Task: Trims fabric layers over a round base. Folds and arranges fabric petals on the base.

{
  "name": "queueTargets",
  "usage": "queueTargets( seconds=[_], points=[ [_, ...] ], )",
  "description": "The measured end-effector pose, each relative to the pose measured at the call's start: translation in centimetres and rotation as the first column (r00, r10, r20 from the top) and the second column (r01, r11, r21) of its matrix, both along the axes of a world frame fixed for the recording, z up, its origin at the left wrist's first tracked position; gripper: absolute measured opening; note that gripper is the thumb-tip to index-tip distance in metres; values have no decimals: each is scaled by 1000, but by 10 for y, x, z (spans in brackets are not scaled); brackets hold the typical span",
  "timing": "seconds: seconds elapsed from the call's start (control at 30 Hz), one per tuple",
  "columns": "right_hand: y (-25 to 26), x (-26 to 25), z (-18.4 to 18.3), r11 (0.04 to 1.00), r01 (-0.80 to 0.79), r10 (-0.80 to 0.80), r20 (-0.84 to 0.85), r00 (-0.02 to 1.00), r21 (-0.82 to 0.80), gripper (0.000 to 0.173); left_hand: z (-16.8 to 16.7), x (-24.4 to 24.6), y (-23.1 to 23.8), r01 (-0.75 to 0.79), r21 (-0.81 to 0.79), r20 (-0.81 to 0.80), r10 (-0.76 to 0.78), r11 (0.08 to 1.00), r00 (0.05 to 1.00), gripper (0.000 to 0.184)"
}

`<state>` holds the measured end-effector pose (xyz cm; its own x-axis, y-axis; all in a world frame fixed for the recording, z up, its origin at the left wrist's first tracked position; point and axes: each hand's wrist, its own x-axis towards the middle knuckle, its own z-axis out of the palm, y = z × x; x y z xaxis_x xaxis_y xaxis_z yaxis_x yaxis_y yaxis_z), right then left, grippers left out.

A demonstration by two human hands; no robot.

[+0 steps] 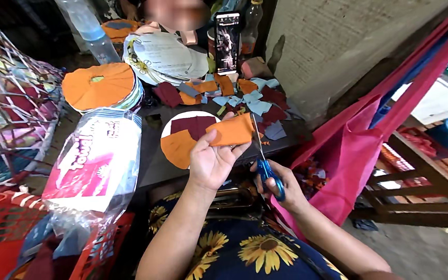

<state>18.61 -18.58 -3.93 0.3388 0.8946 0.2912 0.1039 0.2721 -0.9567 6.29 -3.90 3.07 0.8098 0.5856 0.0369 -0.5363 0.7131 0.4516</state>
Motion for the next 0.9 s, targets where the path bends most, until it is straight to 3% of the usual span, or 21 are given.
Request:
queueTargets(
  seconds=[0.17, 0.47, 0.67, 0.9],
  points=[
    [1, 3, 3, 1000, 8, -7, 18, 1000, -29, 64, 1, 1, -1, -11, 7, -42, 11, 1000, 999, 50],
    [3, 4, 4, 996, 76, -74, 38, 996, -44, 49, 5, 3, 2, -14, 17, -74, 15, 1000, 997, 51],
    [4, 11, 4, 999, 25, -25, 20, 1000, -34, 66, 7, 10, 1, 6, 14, -75, -5, 1000, 997, 50],
    [5, 10, 3, 996, 77, -74, 80, 994, -42, 61, 6, 12, -3, -20, 16, -76, 21, 1000, 997, 50]
  ],
)
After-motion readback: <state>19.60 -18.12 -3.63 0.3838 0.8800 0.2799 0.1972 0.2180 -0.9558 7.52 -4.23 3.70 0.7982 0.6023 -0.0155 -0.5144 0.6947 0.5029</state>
